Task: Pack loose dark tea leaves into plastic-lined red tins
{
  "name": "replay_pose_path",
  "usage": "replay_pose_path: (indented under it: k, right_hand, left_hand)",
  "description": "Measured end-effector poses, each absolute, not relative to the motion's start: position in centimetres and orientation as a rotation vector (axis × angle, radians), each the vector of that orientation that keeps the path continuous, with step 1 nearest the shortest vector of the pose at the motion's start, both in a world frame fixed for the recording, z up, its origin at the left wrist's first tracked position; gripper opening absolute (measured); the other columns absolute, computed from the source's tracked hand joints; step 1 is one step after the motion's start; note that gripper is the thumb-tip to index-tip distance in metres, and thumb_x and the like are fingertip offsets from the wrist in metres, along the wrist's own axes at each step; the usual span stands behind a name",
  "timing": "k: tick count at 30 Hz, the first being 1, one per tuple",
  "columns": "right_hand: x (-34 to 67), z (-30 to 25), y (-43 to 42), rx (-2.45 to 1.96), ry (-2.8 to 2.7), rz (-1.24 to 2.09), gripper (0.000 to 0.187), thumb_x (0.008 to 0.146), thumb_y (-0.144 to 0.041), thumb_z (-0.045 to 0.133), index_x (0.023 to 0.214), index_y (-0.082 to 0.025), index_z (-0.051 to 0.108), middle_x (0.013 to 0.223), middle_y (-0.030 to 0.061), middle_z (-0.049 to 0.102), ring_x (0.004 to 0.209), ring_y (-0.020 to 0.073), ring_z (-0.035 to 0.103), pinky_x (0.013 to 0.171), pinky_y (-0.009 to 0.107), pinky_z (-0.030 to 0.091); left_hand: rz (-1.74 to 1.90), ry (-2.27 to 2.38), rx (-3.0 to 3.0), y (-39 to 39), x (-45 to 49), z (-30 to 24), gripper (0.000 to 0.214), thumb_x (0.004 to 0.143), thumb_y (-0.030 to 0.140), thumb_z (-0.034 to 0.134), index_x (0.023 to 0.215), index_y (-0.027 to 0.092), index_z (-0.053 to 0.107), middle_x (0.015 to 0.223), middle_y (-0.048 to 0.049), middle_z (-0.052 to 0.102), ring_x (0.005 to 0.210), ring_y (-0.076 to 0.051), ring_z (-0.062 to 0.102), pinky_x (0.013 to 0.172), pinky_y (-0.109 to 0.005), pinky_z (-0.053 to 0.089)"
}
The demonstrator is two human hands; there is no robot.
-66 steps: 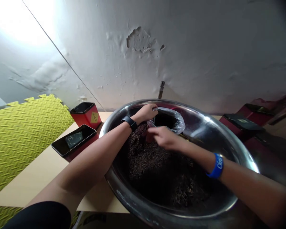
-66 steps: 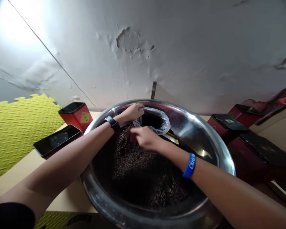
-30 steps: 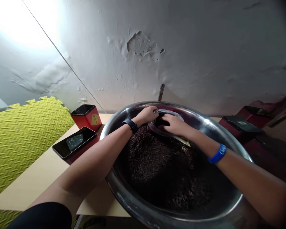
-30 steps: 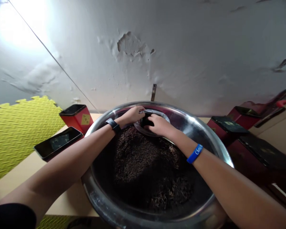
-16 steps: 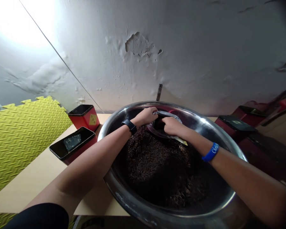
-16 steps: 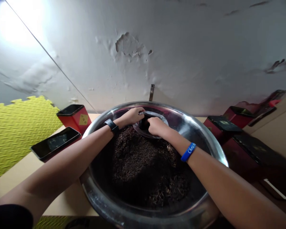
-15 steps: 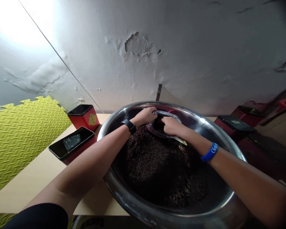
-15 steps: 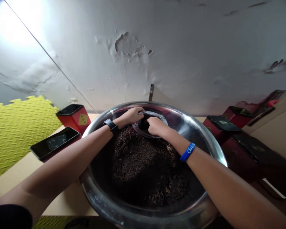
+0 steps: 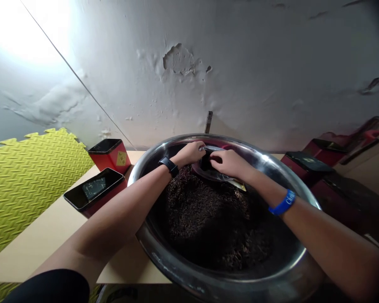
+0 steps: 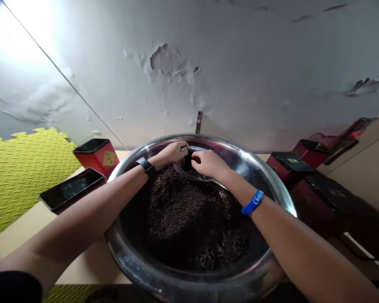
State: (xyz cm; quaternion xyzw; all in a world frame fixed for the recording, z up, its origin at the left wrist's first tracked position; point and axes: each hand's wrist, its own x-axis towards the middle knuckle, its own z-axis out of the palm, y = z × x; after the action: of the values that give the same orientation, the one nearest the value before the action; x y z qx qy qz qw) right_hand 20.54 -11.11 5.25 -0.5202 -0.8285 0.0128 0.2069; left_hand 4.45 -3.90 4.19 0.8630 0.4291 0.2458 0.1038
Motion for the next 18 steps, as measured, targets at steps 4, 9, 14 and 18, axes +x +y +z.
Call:
replay_pose_path:
  k: [4,9,14,18]
  right_hand:
    - [20.3,7.0,-13.3,-1.332,-2.48,0.642,0.034,0.08,-0.045,0.046,0.078,-0.017,0.065,0.067,0.0035,0.063,0.06,0.0134,0.056,0.058,0.025,0.041]
    - [21.2,3.4,-12.7,-1.746,-2.915,0.899,0.03,0.065,-0.047,0.064,0.072,-0.017,0.068,0.063,0.0043,0.062,0.056,0.0174,0.057,0.054,0.03,0.043]
    - [20.4,-0.2,-12.9,-1.892,-2.96,0.774,0.052,0.049,-0.059,0.071,0.077,-0.016,0.068,0.068,0.0062,0.063,0.059,0.0213,0.06,0.057,0.034,0.045]
    - [18.8,0.1,-14.8,-1.616,-2.969,1.024,0.077,0.025,-0.061,0.076,0.087,-0.016,0.068,0.075,0.004,0.066,0.059,0.0187,0.061,0.054,0.029,0.046]
  left_hand:
    - [0.778,1.25,2.522,-4.1,4.4,4.2,0.028,0.08,0.024,0.041,0.099,0.016,0.059,0.089,-0.0043,0.065,0.072,-0.013,0.056,0.062,-0.021,0.039]
    - [0.779,1.271,2.494,-4.6,4.5,4.5,0.028,0.079,0.022,0.043,0.1,0.016,0.06,0.088,-0.005,0.066,0.073,-0.014,0.057,0.063,-0.022,0.041]
    - [0.832,1.229,2.538,-4.0,4.3,4.4,0.027,0.078,0.02,0.043,0.096,0.016,0.062,0.091,-0.0055,0.066,0.077,-0.015,0.057,0.067,-0.023,0.042]
    - [0.83,1.2,2.558,-3.4,4.1,4.1,0.026,0.078,0.023,0.042,0.095,0.016,0.062,0.089,-0.0048,0.066,0.074,-0.014,0.057,0.065,-0.023,0.042]
